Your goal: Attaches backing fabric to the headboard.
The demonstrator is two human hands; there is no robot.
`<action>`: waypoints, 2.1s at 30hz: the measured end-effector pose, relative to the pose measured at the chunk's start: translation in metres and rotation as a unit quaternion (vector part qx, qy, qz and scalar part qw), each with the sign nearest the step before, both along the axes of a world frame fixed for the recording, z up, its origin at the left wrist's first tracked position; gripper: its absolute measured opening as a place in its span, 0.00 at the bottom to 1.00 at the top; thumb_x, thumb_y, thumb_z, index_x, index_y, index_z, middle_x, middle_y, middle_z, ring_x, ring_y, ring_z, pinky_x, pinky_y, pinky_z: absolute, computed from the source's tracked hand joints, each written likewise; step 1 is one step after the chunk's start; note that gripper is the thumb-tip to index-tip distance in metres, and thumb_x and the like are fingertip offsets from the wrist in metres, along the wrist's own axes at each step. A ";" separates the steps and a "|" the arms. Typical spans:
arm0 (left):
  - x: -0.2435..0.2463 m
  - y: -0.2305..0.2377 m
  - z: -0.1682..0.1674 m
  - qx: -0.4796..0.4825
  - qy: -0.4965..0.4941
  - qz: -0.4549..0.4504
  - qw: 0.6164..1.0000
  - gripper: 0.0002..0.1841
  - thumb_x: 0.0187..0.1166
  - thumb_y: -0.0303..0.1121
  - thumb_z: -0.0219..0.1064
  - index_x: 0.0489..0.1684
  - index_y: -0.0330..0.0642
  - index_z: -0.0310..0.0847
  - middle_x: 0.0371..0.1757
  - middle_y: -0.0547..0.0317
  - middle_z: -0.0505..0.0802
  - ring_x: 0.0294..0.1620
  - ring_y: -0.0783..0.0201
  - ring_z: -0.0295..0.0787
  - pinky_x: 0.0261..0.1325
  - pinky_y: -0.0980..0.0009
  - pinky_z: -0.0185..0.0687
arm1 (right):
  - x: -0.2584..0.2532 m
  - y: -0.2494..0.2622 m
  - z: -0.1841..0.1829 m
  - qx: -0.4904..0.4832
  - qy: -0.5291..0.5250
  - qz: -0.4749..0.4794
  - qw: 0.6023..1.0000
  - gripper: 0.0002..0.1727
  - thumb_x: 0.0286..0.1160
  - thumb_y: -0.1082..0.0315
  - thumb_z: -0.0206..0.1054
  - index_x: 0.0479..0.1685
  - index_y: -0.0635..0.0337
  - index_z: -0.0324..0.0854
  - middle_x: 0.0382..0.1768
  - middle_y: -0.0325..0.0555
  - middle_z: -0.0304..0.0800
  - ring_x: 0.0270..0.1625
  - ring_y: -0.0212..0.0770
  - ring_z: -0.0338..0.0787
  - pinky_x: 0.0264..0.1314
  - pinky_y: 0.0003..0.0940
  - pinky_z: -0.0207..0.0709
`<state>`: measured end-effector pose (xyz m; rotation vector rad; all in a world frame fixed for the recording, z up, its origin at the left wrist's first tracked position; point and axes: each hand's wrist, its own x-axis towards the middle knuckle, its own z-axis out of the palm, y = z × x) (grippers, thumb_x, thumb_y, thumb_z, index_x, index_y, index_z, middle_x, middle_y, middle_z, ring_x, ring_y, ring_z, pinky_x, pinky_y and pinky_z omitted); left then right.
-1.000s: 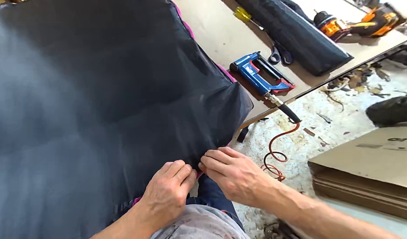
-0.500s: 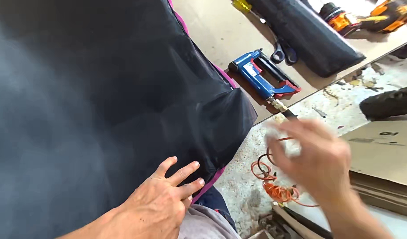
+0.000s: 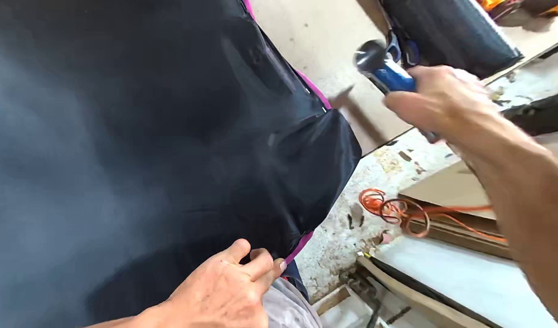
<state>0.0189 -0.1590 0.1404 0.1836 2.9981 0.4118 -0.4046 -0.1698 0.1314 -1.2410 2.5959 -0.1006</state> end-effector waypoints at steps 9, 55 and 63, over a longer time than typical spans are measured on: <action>0.001 -0.015 0.001 0.082 -0.007 -0.074 0.994 0.14 0.71 0.34 0.61 0.24 0.34 0.88 0.69 0.42 0.90 0.51 0.52 0.92 0.39 0.57 0.75 | 0.238 0.211 0.105 -0.025 -0.208 0.032 0.977 0.27 0.73 0.54 0.71 0.45 0.79 0.84 0.39 0.68 0.94 0.44 0.51 0.96 0.52 0.47 0.88; 0.009 -0.053 -0.012 0.231 0.053 -0.015 0.971 0.17 0.75 0.44 0.57 0.44 0.62 0.96 0.70 0.79 0.90 0.75 0.66 0.79 0.72 0.51 0.68 | 0.291 0.266 0.087 -0.053 -0.207 -0.073 0.974 0.20 0.72 0.59 0.72 0.43 0.73 0.83 0.34 0.57 0.93 0.39 0.43 0.95 0.44 0.46 0.89; 0.076 0.031 -0.029 0.135 0.200 0.315 0.918 0.18 0.86 0.48 0.59 0.55 0.52 0.94 0.41 0.62 0.94 0.43 0.62 0.90 0.43 0.65 0.86 | 0.307 0.273 0.056 -0.137 -0.240 -0.146 0.950 0.14 0.68 0.68 0.72 0.43 0.73 0.84 0.29 0.49 0.92 0.30 0.37 0.92 0.38 0.39 0.88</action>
